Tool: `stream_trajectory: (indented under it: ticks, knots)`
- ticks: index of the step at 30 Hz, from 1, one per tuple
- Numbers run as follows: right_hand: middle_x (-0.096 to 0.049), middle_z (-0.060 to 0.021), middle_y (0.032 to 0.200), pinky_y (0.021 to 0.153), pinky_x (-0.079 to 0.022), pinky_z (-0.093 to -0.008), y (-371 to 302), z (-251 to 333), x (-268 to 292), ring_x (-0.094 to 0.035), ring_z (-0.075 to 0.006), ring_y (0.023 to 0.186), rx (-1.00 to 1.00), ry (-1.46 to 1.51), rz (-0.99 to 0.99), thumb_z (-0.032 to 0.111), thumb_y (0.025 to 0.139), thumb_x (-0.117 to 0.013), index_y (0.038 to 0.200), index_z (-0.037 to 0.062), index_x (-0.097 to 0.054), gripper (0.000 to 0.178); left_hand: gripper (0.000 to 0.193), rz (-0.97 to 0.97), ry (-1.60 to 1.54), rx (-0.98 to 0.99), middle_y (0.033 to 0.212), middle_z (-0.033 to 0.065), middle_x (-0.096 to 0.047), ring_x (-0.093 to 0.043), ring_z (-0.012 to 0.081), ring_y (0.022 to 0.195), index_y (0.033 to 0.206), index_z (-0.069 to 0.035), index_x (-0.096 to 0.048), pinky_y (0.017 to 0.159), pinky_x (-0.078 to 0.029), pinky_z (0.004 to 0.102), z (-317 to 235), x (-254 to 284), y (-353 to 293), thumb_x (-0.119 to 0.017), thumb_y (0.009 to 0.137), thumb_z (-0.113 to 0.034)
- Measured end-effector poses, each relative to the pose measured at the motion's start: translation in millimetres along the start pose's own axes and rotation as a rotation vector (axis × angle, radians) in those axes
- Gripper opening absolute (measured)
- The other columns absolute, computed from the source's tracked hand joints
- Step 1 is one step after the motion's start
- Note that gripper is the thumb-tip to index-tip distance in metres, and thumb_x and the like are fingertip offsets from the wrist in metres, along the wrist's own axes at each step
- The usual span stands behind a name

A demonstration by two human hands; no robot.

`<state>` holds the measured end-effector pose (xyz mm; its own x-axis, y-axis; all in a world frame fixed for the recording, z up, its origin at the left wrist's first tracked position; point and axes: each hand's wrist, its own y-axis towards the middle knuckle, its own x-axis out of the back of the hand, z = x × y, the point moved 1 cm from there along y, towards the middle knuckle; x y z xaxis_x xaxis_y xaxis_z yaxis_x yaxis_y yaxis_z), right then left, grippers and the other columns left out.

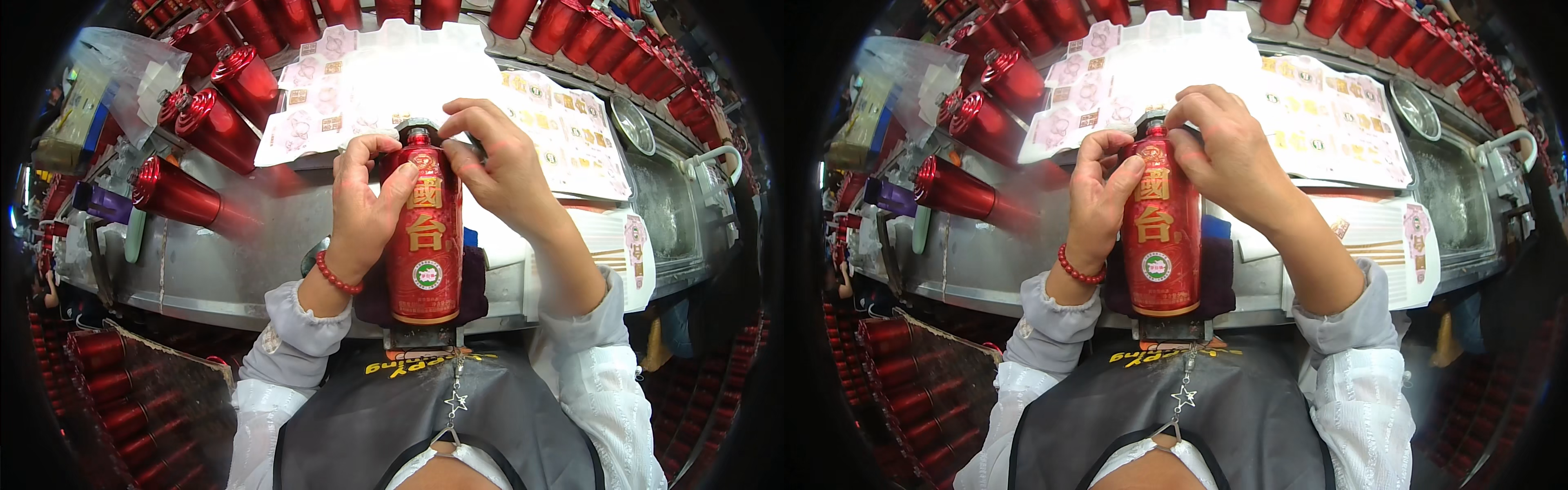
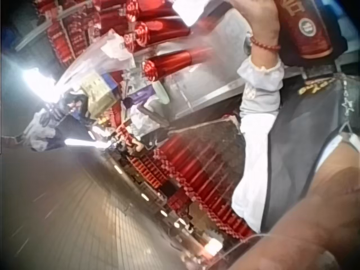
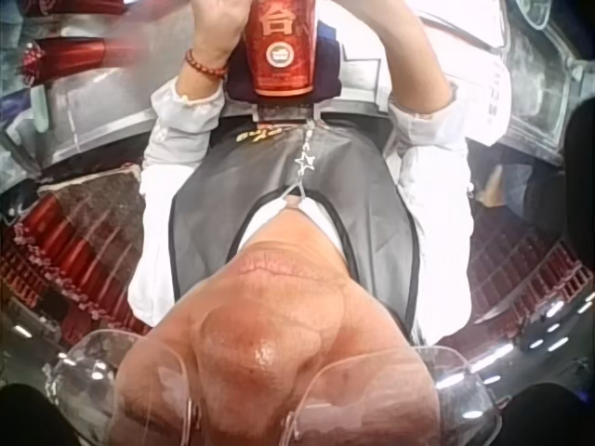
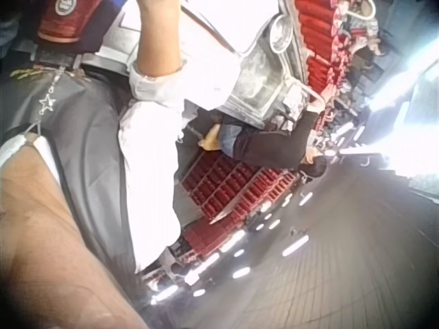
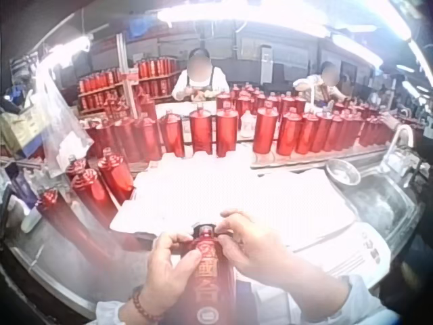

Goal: The person applies a gold strip to the bottom edge of a red can, then affixes a red label to the body and a green circular sticker to the top. They smooth each label with a green cloth and place the finished can on a rack before repeating the process with another can.

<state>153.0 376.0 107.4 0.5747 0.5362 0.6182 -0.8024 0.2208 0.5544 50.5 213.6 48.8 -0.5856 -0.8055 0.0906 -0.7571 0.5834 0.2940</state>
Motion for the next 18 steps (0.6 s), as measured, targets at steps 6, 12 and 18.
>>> stream_trajectory:
  ticks: [6,12,18]
  knots:
    - [-0.057,-0.022,0.14,0.103,-0.05,-0.0446,-36.8,10.7,6.1,-0.056,-0.0402,0.125,0.236,-0.143,0.043,-0.014,0.08,-0.068,0.129,0.0173,-0.072,0.058,0.025,-0.088,0.235,-0.467,0.107,0.0143,-0.066,-0.055,0.0308,0.106,0.116,-0.002,-0.063,0.097,-0.044,0.039,-11.6,15.0,-10.8,-0.066,0.093,-0.013]
    - [-0.061,-0.0243,0.131,0.097,-0.055,-0.0448,-37.1,-3.5,9.8,-0.062,-0.0417,0.117,0.279,-0.232,-0.017,-0.01,0.078,-0.068,0.128,0.0108,-0.069,0.053,0.024,0.127,0.56,-0.738,0.098,0.0047,-0.072,-0.055,0.0282,0.105,0.112,-0.012,-0.072,0.096,-0.039,0.0434,-26.1,23.4,-17.9,-0.072,0.088,-0.017]
    - [-0.07,-0.0167,0.092,0.067,-0.056,-0.0367,8.8,13.4,32.2,-0.071,-0.0279,0.079,0.075,-0.076,0.191,0.001,0.089,-0.07,0.117,0.0,-0.062,0.03,0.027,0.158,0.732,-0.822,0.093,0.0008,-0.072,-0.05,0.0266,0.107,0.116,-0.016,-0.072,0.097,-0.036,0.0453,-28.1,24.4,-16.8,-0.069,0.093,-0.03]
